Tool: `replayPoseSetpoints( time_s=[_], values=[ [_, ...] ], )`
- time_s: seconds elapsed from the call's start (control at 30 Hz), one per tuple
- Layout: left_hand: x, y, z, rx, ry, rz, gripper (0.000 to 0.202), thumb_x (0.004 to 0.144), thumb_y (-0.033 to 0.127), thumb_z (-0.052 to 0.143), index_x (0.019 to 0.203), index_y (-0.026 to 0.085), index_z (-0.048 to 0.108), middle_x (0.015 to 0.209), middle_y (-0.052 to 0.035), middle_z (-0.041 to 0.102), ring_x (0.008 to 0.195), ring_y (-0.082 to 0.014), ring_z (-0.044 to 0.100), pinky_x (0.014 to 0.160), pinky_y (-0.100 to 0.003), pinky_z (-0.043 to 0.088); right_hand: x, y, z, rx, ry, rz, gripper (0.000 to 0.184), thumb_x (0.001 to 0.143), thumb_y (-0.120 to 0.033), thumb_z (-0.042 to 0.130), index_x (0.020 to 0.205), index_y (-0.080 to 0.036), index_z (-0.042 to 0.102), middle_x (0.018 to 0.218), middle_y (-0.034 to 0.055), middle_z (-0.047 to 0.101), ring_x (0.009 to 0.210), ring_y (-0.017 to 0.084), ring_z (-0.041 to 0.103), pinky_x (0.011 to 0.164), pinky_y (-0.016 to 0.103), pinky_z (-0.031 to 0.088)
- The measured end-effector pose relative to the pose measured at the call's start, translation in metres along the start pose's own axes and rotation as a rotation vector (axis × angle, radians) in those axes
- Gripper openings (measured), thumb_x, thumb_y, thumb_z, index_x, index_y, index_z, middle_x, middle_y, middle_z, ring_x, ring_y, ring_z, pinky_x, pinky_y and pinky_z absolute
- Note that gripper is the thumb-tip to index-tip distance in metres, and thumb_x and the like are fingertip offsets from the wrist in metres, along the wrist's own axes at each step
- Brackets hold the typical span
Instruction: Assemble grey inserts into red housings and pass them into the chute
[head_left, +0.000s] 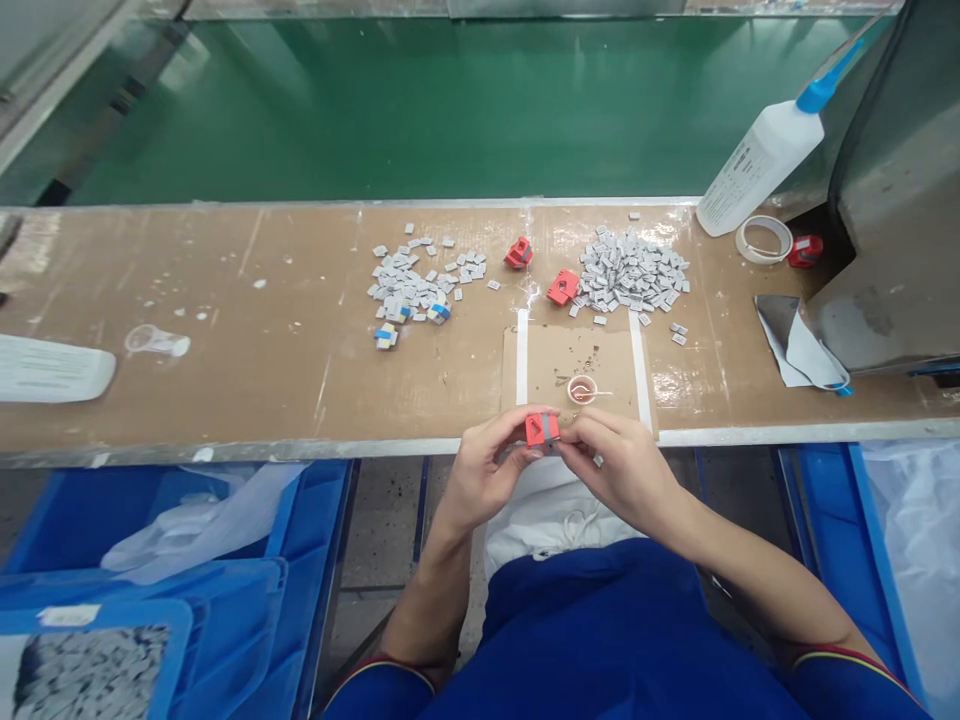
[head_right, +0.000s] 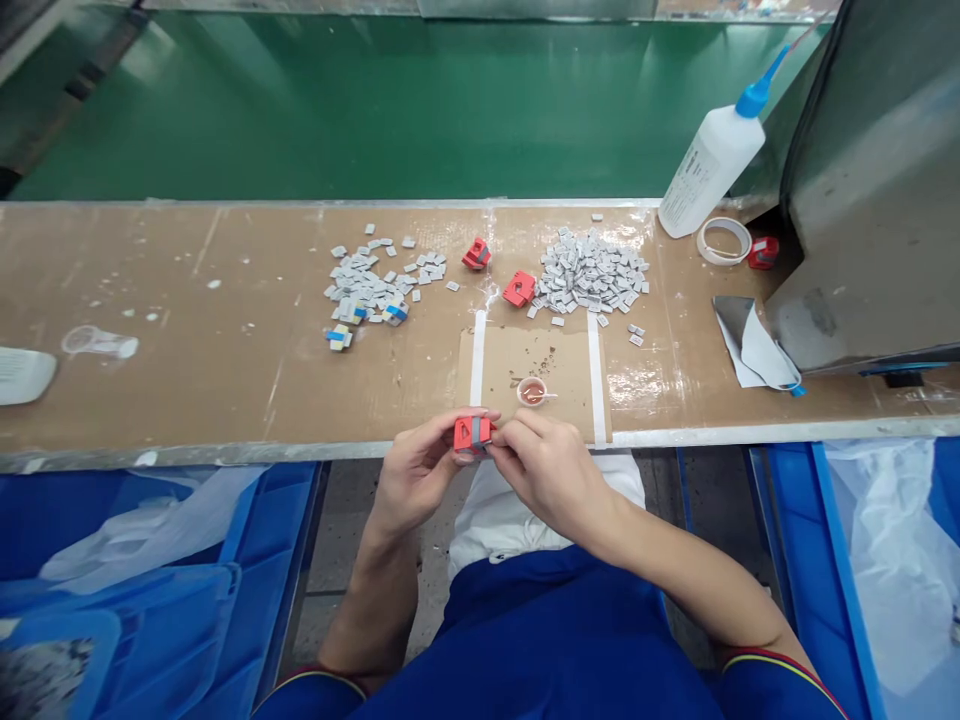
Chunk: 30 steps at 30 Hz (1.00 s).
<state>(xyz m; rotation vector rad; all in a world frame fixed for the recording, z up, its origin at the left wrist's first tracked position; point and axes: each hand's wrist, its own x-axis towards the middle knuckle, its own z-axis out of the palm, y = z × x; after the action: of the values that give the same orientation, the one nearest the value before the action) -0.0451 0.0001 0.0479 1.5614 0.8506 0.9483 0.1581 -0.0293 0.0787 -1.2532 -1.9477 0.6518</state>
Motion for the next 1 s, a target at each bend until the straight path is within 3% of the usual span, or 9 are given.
replayPoseSetpoints(
  time_s=[0.17, 0.37, 0.47, 0.6, 0.7, 0.8, 0.87, 0.93, 1.0],
  values=[
    [0.003, 0.001, -0.004, -0.024, -0.027, 0.013, 0.037, 0.096, 0.037, 0.072, 0.128, 0.018, 0.074, 0.127, -0.0153, 0.076, 0.109, -0.0253, 0.075, 0.091, -0.032, 0.062, 0.006, -0.007, -0.012, 0.057, -0.073, 0.017, 0.019, 0.104, -0.020, 0.053, 0.089, -0.019, 0.064, 0.078, 0.0017, 0.063, 0.065, 0.013, 0.054, 0.061, 0.024, 0.042],
    [-0.001, -0.001, 0.003, -0.003, 0.017, -0.017, 0.033, 0.098, 0.034, 0.070, 0.125, 0.016, 0.073, 0.120, -0.0137, 0.078, 0.102, -0.0228, 0.077, 0.088, -0.029, 0.064, 0.005, 0.004, 0.004, 0.134, -0.002, 0.034, 0.021, 0.101, -0.018, 0.055, 0.079, -0.020, 0.056, 0.071, -0.0015, 0.055, 0.059, 0.012, 0.050, 0.056, 0.023, 0.037],
    [0.003, 0.009, 0.003, 0.041, 0.040, 0.013, 0.032, 0.099, 0.030, 0.068, 0.128, 0.018, 0.072, 0.123, -0.0127, 0.078, 0.101, -0.0213, 0.077, 0.087, -0.027, 0.064, 0.005, -0.002, -0.001, 0.130, 0.033, 0.037, 0.019, 0.101, -0.017, 0.053, 0.082, -0.019, 0.056, 0.074, -0.0007, 0.056, 0.062, 0.012, 0.052, 0.059, 0.023, 0.039],
    [0.030, 0.033, 0.005, 0.110, -0.043, 0.201, 0.038, 0.098, 0.031, 0.071, 0.135, 0.023, 0.070, 0.133, -0.0119, 0.074, 0.122, -0.0247, 0.072, 0.099, -0.030, 0.061, 0.008, -0.011, -0.035, 0.135, 0.056, 0.007, 0.013, 0.100, -0.014, 0.053, 0.088, -0.019, 0.056, 0.080, 0.0008, 0.058, 0.069, 0.013, 0.054, 0.064, 0.023, 0.042],
    [0.058, 0.051, 0.024, 0.191, -0.183, 0.346, 0.041, 0.099, 0.032, 0.070, 0.139, 0.026, 0.067, 0.130, -0.0101, 0.076, 0.122, -0.0225, 0.072, 0.103, -0.029, 0.059, -0.001, -0.010, -0.066, 0.146, 0.113, -0.010, 0.015, 0.098, -0.012, 0.056, 0.087, -0.021, 0.053, 0.077, -0.0019, 0.056, 0.068, 0.012, 0.052, 0.063, 0.021, 0.040],
    [0.088, 0.062, 0.049, 0.297, -0.417, 0.443, 0.050, 0.102, 0.034, 0.064, 0.151, 0.027, 0.057, 0.130, -0.0104, 0.076, 0.117, -0.0229, 0.075, 0.102, -0.031, 0.060, -0.027, -0.005, -0.092, 0.094, 0.213, 0.001, 0.015, 0.096, -0.013, 0.059, 0.089, -0.023, 0.050, 0.077, -0.0027, 0.057, 0.069, 0.011, 0.053, 0.064, 0.021, 0.040],
    [0.115, 0.060, 0.052, 0.421, -0.530, 0.501, 0.054, 0.103, 0.037, 0.061, 0.156, 0.029, 0.051, 0.134, -0.0095, 0.075, 0.113, -0.0249, 0.076, 0.097, -0.034, 0.063, -0.054, 0.006, -0.111, -0.039, 0.307, 0.027, 0.016, 0.096, -0.014, 0.058, 0.087, -0.023, 0.048, 0.076, -0.0028, 0.057, 0.067, 0.012, 0.052, 0.064, 0.022, 0.039],
    [0.151, 0.044, 0.034, 0.600, -0.436, 0.548, 0.055, 0.103, 0.037, 0.059, 0.157, 0.036, 0.048, 0.139, -0.0044, 0.072, 0.109, -0.0260, 0.077, 0.092, -0.037, 0.065, -0.088, 0.026, -0.140, -0.254, 0.396, 0.139, 0.016, 0.095, -0.015, 0.057, 0.084, -0.023, 0.049, 0.072, -0.0027, 0.057, 0.063, 0.012, 0.051, 0.060, 0.022, 0.038],
    [0.195, 0.014, 0.000, 0.853, -0.172, 0.512, 0.057, 0.102, 0.036, 0.057, 0.156, 0.051, 0.044, 0.154, 0.0068, 0.061, 0.128, -0.0326, 0.068, 0.109, -0.056, 0.057, -0.126, 0.056, -0.180, -0.489, 0.463, 0.385, 0.015, 0.095, -0.019, 0.056, 0.080, -0.022, 0.053, 0.068, -0.0020, 0.058, 0.059, 0.012, 0.052, 0.058, 0.022, 0.037]
  ],
)
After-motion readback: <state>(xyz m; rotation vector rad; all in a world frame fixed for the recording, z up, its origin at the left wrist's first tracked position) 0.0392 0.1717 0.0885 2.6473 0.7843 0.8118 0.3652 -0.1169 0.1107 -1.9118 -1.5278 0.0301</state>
